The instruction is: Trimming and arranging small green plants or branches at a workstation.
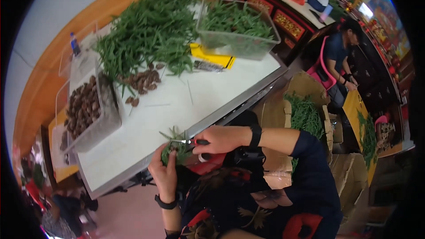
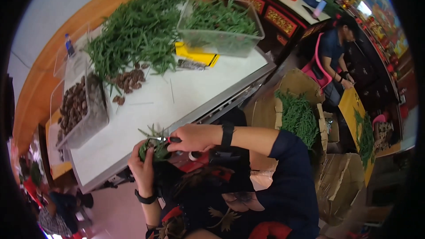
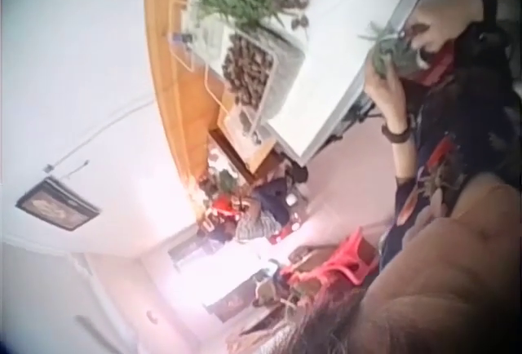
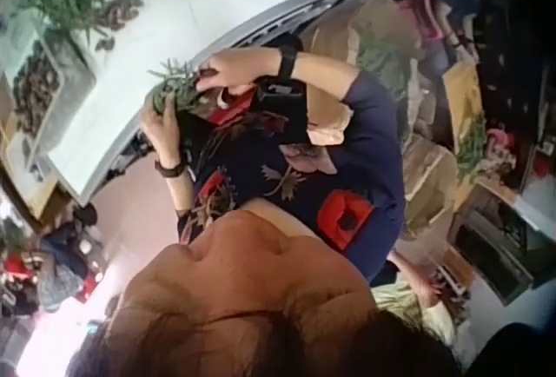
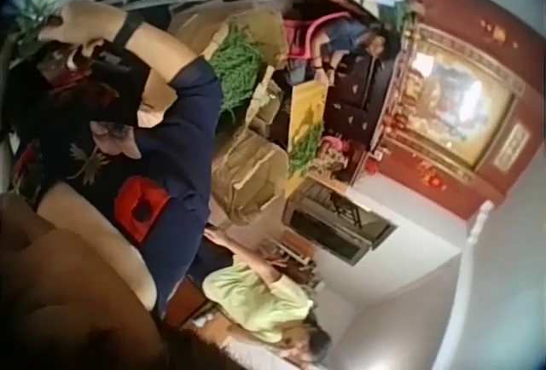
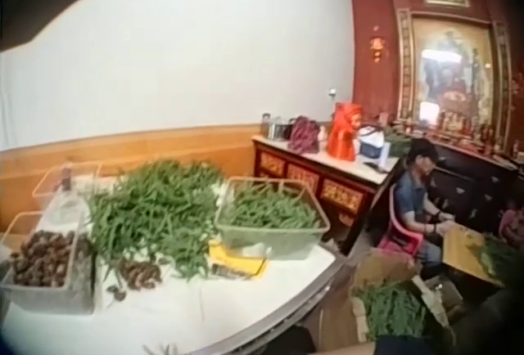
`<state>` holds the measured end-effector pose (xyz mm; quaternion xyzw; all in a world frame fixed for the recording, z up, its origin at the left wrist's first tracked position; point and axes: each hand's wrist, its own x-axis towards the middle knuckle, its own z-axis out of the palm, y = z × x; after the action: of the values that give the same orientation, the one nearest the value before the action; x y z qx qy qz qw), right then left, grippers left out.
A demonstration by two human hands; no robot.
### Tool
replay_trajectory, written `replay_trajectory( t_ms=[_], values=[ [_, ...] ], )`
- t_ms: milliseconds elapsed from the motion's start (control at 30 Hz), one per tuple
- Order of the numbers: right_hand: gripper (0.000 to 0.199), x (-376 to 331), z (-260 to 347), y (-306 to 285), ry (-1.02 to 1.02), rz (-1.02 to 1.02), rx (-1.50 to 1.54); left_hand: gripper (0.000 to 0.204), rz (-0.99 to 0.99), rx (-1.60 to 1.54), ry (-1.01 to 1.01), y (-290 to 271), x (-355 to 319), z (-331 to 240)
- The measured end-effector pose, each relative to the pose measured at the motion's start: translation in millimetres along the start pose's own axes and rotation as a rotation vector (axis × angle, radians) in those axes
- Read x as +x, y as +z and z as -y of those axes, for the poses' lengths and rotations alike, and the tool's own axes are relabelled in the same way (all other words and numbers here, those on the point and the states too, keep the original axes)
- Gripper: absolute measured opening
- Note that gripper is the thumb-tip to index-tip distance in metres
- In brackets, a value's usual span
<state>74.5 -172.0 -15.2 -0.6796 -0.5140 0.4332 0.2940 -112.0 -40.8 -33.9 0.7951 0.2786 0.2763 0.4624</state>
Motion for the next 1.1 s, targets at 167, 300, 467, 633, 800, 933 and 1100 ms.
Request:
replay_trajectory(
  t_ms=[167,300,467,633,800,933,1100],
  values=[
    [0.03,-10.7,24.6,-14.6,0.215,0.104,0.057,0.025,-0.011,-0.029,0.044,1.7,2.2,-8.5],
    [0.031,-17.4,12.6,-18.8,0.136,0.074,0.077,0.029,0.078,-0.1,-0.019,-0.4,3.5,-25.9],
    [0.034,-44.0,37.1,-58.7,0.08,-0.198,0.053,0.029,-0.048,-0.343,-0.075,1.5,8.3,-18.6],
    [0.044,-52.2,42.0,-129.2,0.173,-0.377,0.381,0.024,-0.096,-0.218,-0.105,-2.4,16.0,39.7],
    [0.048,-32.4,30.3,-200.4,0.167,-0.726,0.552,0.022,-0.121,-0.248,-0.144,-0.8,28.8,51.7],
    [0.049,-15.9,7.3,-203.7,0.376,-0.697,0.576,0.019,-0.124,-0.201,-0.154,1.0,33.4,58.6],
    [0.045,3.3,-1.9,-171.8,0.351,-0.768,0.489,0.015,-0.144,-0.172,-0.136,-2.0,36.4,70.3]
  ],
)
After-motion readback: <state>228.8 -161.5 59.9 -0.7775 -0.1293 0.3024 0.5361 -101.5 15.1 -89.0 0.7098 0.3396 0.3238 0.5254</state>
